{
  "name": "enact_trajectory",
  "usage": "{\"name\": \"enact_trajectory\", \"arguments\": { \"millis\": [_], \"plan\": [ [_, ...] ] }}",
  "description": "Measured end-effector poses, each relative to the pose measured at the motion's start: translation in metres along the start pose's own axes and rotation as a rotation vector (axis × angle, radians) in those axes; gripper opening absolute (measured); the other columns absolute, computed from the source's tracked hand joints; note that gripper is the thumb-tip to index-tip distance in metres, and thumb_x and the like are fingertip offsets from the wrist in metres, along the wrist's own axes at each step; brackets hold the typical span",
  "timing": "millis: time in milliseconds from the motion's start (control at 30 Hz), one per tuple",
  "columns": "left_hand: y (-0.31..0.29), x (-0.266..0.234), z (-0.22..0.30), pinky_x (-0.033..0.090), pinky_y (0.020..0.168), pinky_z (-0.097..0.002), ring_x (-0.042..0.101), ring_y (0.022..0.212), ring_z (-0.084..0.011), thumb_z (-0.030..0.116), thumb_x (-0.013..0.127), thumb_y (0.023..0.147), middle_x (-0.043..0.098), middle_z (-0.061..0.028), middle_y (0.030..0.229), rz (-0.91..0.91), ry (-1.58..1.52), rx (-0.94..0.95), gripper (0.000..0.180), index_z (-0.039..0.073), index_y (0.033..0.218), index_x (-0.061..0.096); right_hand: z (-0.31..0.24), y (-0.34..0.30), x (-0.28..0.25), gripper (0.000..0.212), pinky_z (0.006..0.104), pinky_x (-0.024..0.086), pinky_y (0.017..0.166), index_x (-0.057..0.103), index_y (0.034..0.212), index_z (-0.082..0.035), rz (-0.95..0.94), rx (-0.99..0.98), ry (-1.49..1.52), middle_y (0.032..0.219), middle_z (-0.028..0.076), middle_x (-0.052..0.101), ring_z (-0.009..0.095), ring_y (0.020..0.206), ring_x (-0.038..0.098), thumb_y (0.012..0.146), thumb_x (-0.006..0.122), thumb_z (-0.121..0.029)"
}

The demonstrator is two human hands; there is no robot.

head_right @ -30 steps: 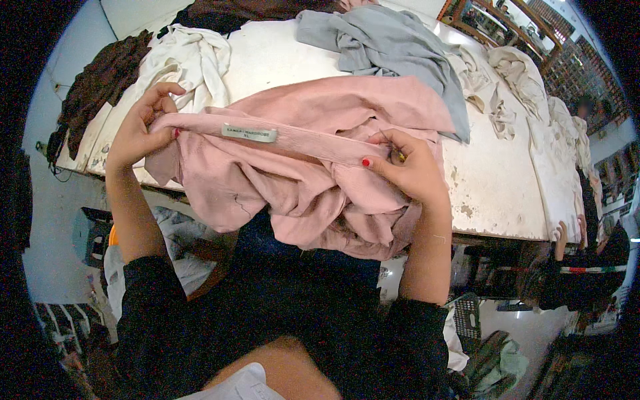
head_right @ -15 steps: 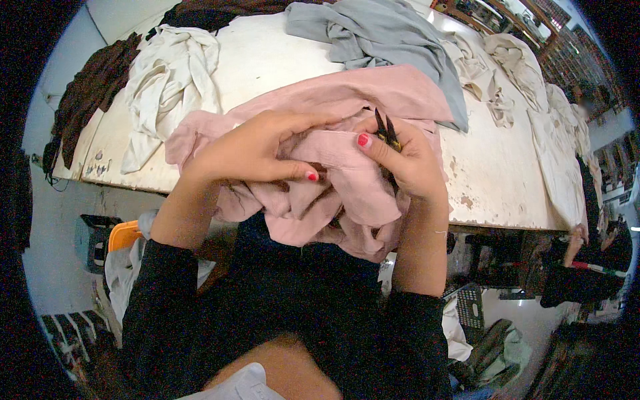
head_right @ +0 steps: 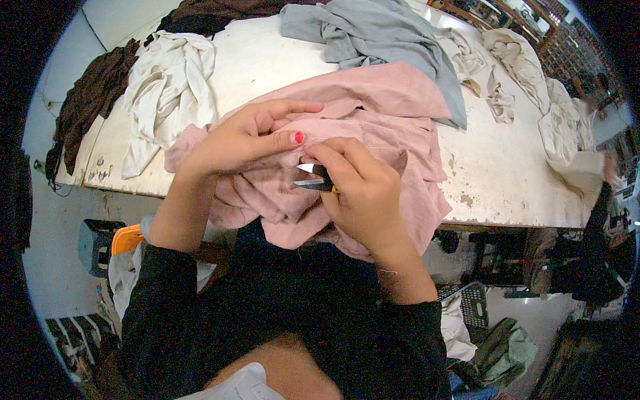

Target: The person uses small scissors to trim loose threads and cut a fabric label from a pink garment. They repeatedly lift, turn, and inspect the garment while snipping threads at various points.

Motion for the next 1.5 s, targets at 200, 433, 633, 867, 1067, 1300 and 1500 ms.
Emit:
{"name": "enact_trajectory", "arguments": {
  "millis": [200,433,633,867,1067,1300,1500],
  "plan": [
    [-0.009,0.000,0.008,0.047,0.071,-0.0175,0.055,0.086,-0.0039,0.008,0.051,0.094,0.062,-0.0062,0.105,0.146,0.265,0.059,0.047,0.000,0.139,0.037,-0.001,-0.001,0.005,0.031,0.0290,0.050,0.065,0.062,0.095,-0.001,-0.007,0.022,-0.058,0.087,0.012,0.063,0.023,0.076,0.063,0.066,0.063,0.009],
    [-0.013,-0.007,0.006,0.037,0.055,-0.0135,0.047,0.068,0.0013,0.010,0.054,0.093,0.059,-0.0001,0.091,0.172,0.213,0.008,0.047,0.002,0.137,0.039,0.052,-0.014,0.021,0.016,0.0294,0.048,0.069,0.060,0.093,-0.001,0.010,0.507,0.586,0.086,0.012,0.062,0.021,0.077,0.061,0.077,0.064,-0.002],
    [-0.006,-0.010,-0.001,0.043,0.066,-0.0158,0.052,0.074,-0.0016,0.010,0.056,0.092,0.060,0.0006,0.090,0.154,0.069,0.057,0.042,0.001,0.131,0.043,0.015,0.000,0.002,0.016,0.0272,0.047,0.069,0.062,0.092,0.000,0.053,0.146,0.219,0.087,0.010,0.062,0.019,0.077,0.061,0.077,0.066,0.000],
    [-0.004,-0.006,-0.001,0.029,0.049,-0.0154,0.038,0.057,0.0015,0.012,0.057,0.092,0.048,0.0071,0.066,0.119,-0.103,0.095,0.041,0.001,0.130,0.044,-0.013,0.006,-0.002,0.022,0.0272,0.048,0.065,0.065,0.091,-0.001,0.107,0.076,0.103,0.085,0.009,0.062,0.018,0.074,0.061,0.070,0.068,0.005],
    [-0.010,-0.004,-0.001,0.048,0.073,-0.0191,0.059,0.082,-0.0063,0.010,0.055,0.093,0.063,-0.0028,0.092,0.159,0.050,0.029,0.041,0.002,0.131,0.041,-0.013,0.005,0.004,0.017,0.0261,0.046,0.060,0.061,0.087,0.000,0.080,0.073,-0.001,0.080,0.007,0.060,0.017,0.067,0.058,0.072,0.068,0.000],
    [-0.010,-0.009,-0.004,0.047,0.076,-0.0191,0.058,0.089,-0.0055,0.011,0.055,0.093,0.063,-0.0026,0.097,0.170,0.097,0.063,0.037,0.001,0.127,0.045,0.027,-0.013,0.037,0.007,0.0188,0.033,0.051,0.057,0.087,-0.002,-0.056,0.649,1.419,0.082,-0.002,0.054,0.005,0.057,0.043,0.090,0.057,-0.008],
    [-0.009,-0.008,-0.007,0.046,0.087,-0.0238,0.057,0.101,-0.0100,0.011,0.056,0.092,0.061,-0.0072,0.111,0.093,-0.004,0.045,0.040,0.000,0.129,0.045,0.034,0.010,0.001,0.029,0.0244,0.045,0.074,0.060,0.105,0.000,0.061,0.181,0.271,0.095,0.005,0.064,0.012,0.085,0.058,0.078,0.069,-0.005]
  ]
}}
Point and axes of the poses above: each hand's wrist, its own y-axis towards the middle knuckle, its own x-axis out of the palm, z = x × y, the point moved 9 cm from there along y, towards the middle knuckle
